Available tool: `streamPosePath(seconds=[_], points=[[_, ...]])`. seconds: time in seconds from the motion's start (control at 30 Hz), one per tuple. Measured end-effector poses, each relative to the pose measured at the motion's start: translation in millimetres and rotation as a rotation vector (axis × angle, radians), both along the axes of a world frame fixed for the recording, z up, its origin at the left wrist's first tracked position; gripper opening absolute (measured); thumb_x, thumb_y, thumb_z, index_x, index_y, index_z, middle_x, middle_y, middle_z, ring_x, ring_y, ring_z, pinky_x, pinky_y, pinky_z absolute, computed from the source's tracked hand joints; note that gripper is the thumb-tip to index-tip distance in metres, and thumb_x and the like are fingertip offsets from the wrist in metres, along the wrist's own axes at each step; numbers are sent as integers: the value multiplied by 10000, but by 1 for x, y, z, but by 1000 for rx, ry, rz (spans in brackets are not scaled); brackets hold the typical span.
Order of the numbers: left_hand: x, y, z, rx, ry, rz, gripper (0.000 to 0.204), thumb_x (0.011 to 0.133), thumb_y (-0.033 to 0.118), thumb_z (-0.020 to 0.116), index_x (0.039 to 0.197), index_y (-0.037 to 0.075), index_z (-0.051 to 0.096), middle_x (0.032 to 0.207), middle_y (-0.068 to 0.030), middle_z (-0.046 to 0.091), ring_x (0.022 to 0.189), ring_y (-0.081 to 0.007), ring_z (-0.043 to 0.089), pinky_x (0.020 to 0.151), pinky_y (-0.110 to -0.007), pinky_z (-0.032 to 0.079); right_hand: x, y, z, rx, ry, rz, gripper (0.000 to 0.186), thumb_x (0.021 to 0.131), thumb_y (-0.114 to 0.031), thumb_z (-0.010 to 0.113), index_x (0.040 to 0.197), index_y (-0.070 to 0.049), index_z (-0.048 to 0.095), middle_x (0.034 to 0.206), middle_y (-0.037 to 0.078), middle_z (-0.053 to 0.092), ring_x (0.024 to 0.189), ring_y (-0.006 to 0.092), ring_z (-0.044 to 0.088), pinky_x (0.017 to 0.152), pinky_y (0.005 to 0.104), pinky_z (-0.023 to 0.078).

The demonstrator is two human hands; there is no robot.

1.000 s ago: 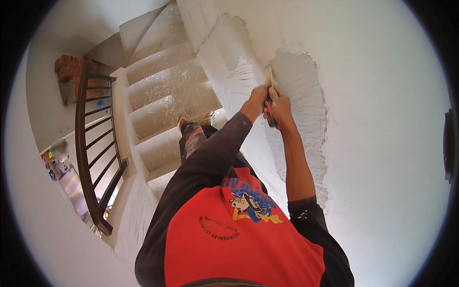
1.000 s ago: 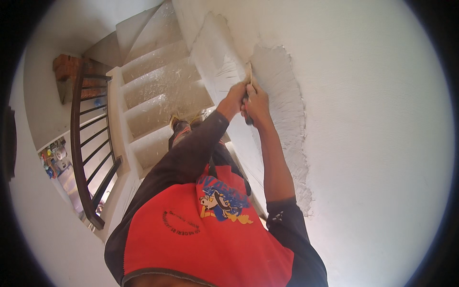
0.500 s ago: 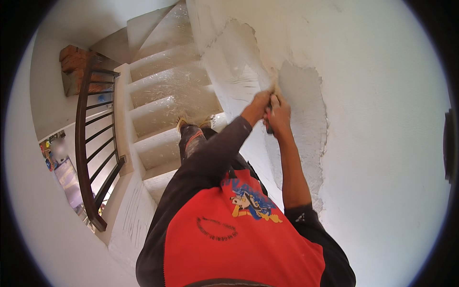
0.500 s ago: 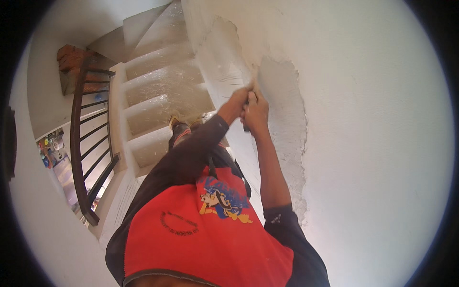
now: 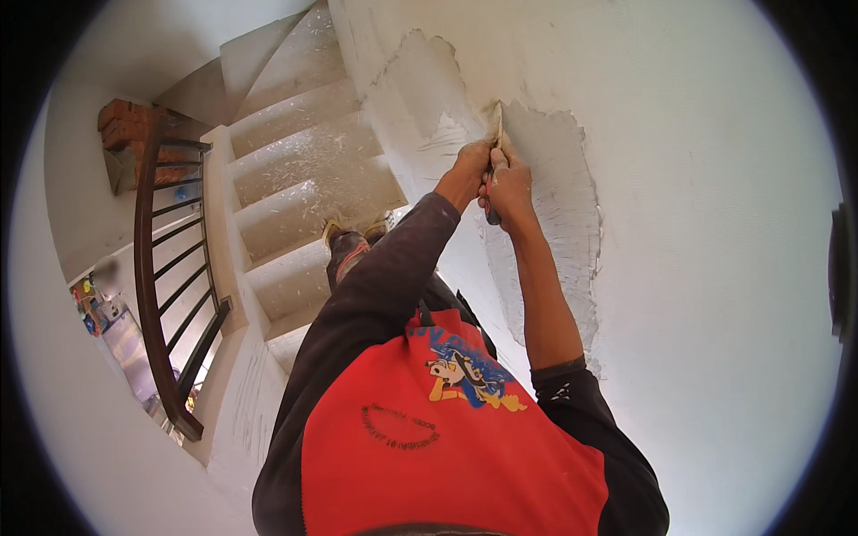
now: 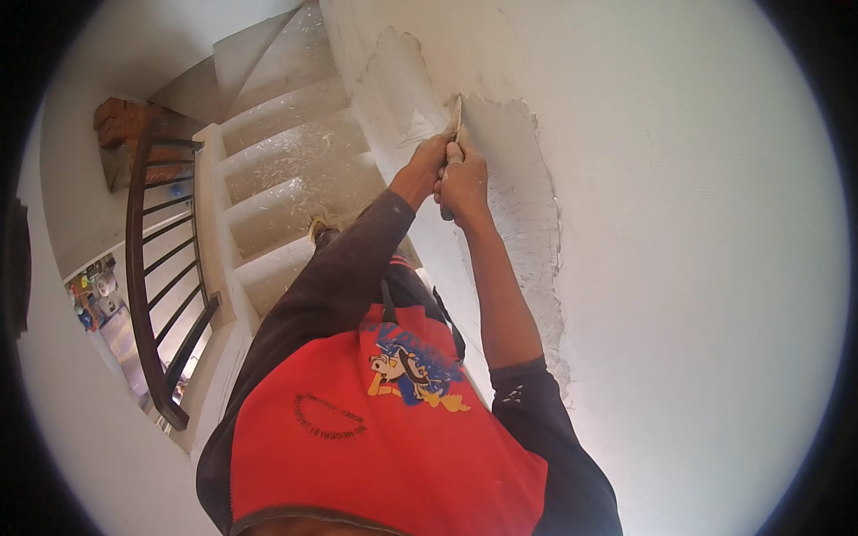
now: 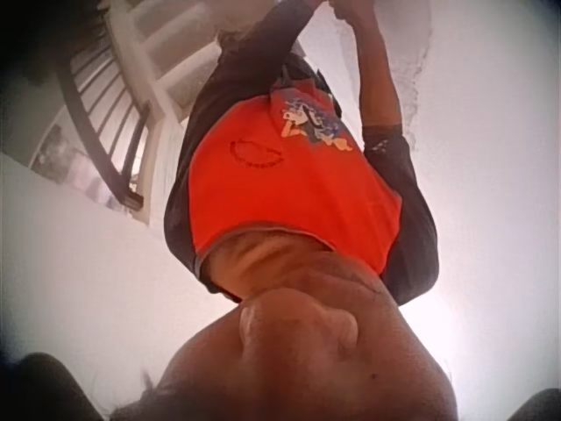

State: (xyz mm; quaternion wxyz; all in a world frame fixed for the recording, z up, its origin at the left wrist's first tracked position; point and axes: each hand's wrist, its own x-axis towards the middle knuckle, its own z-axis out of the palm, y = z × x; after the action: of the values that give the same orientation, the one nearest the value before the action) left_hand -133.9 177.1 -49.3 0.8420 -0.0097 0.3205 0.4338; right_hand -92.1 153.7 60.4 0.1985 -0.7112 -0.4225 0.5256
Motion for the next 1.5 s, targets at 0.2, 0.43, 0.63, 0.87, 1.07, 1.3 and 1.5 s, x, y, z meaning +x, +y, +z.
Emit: streamPosePath(seconds=[0.2, 0.43, 0.63, 0.87, 1.07, 1.3, 1.5], points=[[3, 6, -6, -138, -38, 186, 506, 846, 538, 529, 762, 42, 588, 616, -116, 580, 331, -204, 459, 270, -375, 338, 0, -3, -4, 39, -27, -18, 224, 952, -225, 400, 982, -44, 528, 569, 20, 441, 395, 108, 427, 334, 273, 363], [-6, 5, 17, -76, 60, 74, 523, 849, 561, 507, 800, 48, 594, 584, -94, 562, 362, -196, 469, 311, -348, 370, -9, -9, 20, -65, -20, -38, 231, 956, -215, 383, 1032, -48, 523, 583, 11, 446, 405, 96, 426, 342, 259, 368], [0, 5, 27, 17, -45, 65, 571, 822, 586, 542, 884, 22, 604, 703, -104, 603, 443, -186, 493, 365, -317, 386, -4, -6, 38, 52, 37, 116, 320, 965, -222, 370, 1237, -104, 490, 560, -2, 424, 408, 87, 394, 342, 246, 346], [2, 20, 9, 2, 43, 201, 601, 848, 567, 517, 981, -15, 583, 835, -147, 619, 599, -228, 569, 436, -386, 445, -10, 5, 26, 118, 3, 109, 267, 957, -231, 392, 1111, -61, 528, 565, 4, 435, 407, 89, 405, 338, 254, 353], [6, 28, -5, -24, 43, 272, 542, 875, 514, 500, 958, -15, 582, 878, -180, 609, 686, -263, 594, 530, -452, 473, -7, 13, 23, 40, -92, 91, 301, 949, -197, 385, 1187, -54, 503, 556, 9, 434, 397, 90, 415, 333, 264, 368], [-11, 35, -11, -67, 61, 212, 549, 831, 594, 510, 782, 53, 586, 580, -91, 554, 327, -211, 450, 281, -374, 346, -21, 18, 8, 125, 75, 190, 287, 955, -208, 391, 1197, -118, 518, 560, 6, 430, 409, 98, 423, 353, 267, 386], [17, -15, 15, -153, -62, 178, 523, 845, 574, 514, 726, 67, 567, 536, -50, 531, 300, -163, 404, 274, -324, 329, 14, -17, 18, -3, -40, 113, 309, 969, -192, 376, 1231, -80, 495, 568, 4, 438, 413, 81, 424, 353, 242, 388]])
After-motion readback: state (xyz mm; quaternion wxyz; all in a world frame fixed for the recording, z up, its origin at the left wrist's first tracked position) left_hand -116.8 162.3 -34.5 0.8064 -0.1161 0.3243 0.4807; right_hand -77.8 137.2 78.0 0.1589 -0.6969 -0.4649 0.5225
